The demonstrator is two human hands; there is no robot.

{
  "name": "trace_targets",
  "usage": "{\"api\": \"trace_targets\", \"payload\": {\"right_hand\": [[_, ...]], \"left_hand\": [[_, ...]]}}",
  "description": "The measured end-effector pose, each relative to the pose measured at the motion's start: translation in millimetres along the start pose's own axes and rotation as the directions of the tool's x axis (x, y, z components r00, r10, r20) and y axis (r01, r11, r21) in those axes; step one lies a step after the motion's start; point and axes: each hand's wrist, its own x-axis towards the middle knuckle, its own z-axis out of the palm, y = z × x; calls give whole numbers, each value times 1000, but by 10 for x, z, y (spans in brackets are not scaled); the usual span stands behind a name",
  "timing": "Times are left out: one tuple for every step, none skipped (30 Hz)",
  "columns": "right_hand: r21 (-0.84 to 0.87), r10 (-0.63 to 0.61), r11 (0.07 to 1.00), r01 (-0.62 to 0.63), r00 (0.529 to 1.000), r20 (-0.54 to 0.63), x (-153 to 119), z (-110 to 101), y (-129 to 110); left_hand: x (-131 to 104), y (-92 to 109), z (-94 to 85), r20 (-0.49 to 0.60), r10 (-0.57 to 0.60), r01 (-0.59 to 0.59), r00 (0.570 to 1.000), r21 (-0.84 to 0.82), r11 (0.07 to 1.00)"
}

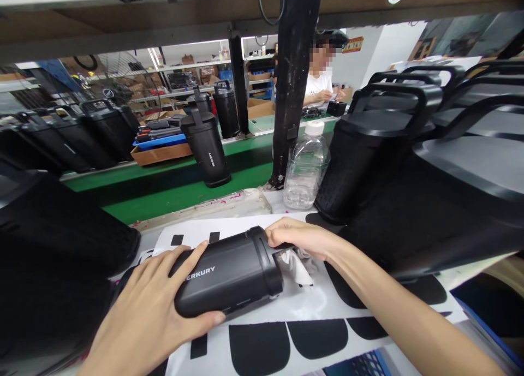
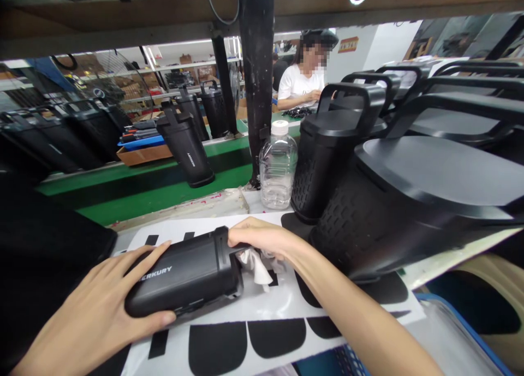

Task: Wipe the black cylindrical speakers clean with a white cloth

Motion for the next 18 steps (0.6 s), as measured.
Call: {"api": "trace_targets", "payload": {"right_hand": [[-1, -2, 1000, 2, 1000, -3, 1, 1, 0], [-2, -3, 1000, 3, 1000, -5, 0, 3, 1], [-2, -4, 1000, 4, 1000, -7, 0, 6, 3], [-1, -2, 1000, 2, 1000, -7, -1, 9, 5], [0, -1, 1000, 1, 1000, -8, -2, 11, 8], [0, 2, 1000, -2, 1000, -8, -3, 13, 9], [1, 4, 1000, -4, 1000, -10, -4, 14, 10], [0, 7, 1000, -7, 1000, -13, -5, 13, 9], [-1, 10, 1000, -10, 1000, -15, -6, 11, 6], [-1, 13, 1000, -13, 1000, -15, -6, 9, 2], [-3, 16, 1000, -16, 1000, -15, -5, 7, -2], [-5, 20, 1000, -20, 1000, -14, -5, 7, -7], [-10, 22, 1000, -22, 1000, -15, -4, 7, -11], [-15, 24, 1000, -24, 1000, -16, -3, 9, -14], [-20, 26, 999, -26, 999, -19, -2, 10, -16], [-25, 27, 999, -28, 999, -23, -2, 10, -16], [-30, 29, 999, -30, 999, -30, -3, 5, -15], [-33, 30, 999, -31, 999, -42, -5, -5, -13]], "left_hand": [[0, 1, 1, -1, -1, 1, 1000, 0, 1000], [-1, 3, 3, -2, -2, 2, 1000, 0, 1000], [-2, 5, 4, -3, -4, 4, 1000, -1, 1000], [-4, 6, 5, -2, -4, 4, 1000, -2, 1000], [-5, 7, 6, -1, -4, 4, 1000, -4, 1000], [-5, 7, 7, -1, -4, 4, 1000, -4, 1000], [-3, 8, 8, -1, -2, 2, 1000, -5, 1000], [-1, 9, 9, -5, -2, 2, 1000, -4, 1000], [1, 9, 9, -8, -2, 2, 1000, -3, 1000], [3, 10, 7, -9, -3, 3, 1000, -3, 1000], [4, 12, 4, -7, -4, 4, 1000, -2, 1000], [3, 13, 0, -3, -5, 5, 1000, -1, 1000], [2, 16, -5, -1, -7, 7, 1000, 1, 1000], [1, 19, -10, 1, -9, 9, 1000, 2, 1000], [-1, 24, -16, 3, -13, 13, 1000, 3, 1000], [-3, 30, -21, 5, -18, 18, 1000, 3, 1000], [-4, 37, -25, 10, -23, 23, 1000, 3, 1000], [-3, 45, -29, 14, -31, 31, 999, 3, 1000]]}}
